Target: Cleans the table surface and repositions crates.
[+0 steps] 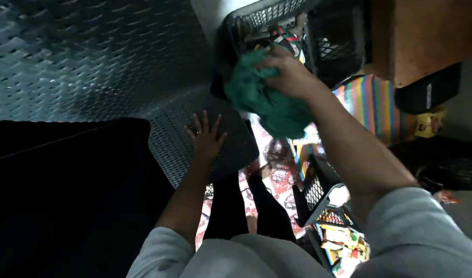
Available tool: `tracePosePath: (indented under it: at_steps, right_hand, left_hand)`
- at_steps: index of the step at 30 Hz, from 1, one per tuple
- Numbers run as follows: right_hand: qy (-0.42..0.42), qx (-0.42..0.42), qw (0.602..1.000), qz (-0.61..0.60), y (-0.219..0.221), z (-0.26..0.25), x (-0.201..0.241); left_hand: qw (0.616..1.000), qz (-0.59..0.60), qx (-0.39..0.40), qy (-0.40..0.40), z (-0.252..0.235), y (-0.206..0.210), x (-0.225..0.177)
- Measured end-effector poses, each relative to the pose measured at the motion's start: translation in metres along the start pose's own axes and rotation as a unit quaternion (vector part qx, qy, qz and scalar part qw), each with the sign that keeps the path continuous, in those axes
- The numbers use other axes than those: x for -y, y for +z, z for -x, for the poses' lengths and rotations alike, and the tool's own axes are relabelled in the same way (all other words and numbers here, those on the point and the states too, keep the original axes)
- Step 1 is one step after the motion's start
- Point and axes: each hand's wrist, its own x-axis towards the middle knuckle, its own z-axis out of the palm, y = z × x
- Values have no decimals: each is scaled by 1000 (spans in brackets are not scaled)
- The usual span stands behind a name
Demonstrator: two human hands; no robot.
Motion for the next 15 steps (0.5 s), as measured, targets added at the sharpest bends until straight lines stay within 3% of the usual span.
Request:
tracePosePath:
  at_steps: [2, 4, 8, 11, 14, 15]
  right_hand:
    - [-5, -71, 996, 48, 24, -50, 15]
    - [33, -73, 991, 108, 69, -74, 20]
    - [-27, -84, 980, 176, 130, -38, 4]
    - [-52, -81, 992, 78, 132, 25, -45]
    - [9, -11, 997, -70, 109, 66, -98]
    - [38, -24, 993, -113, 92, 73, -112]
  left_hand:
    - [1000, 8, -9, -18, 1, -6, -5]
    - [998, 44, -42, -34, -3, -17, -18]
    - [976, 123, -176, -22, -27, -45, -45]
    - [951, 225, -208, 36, -61, -65, -70]
    - [922, 328, -193, 75, -96, -75, -88]
    - [911, 365, -181, 65, -106, -79, -97]
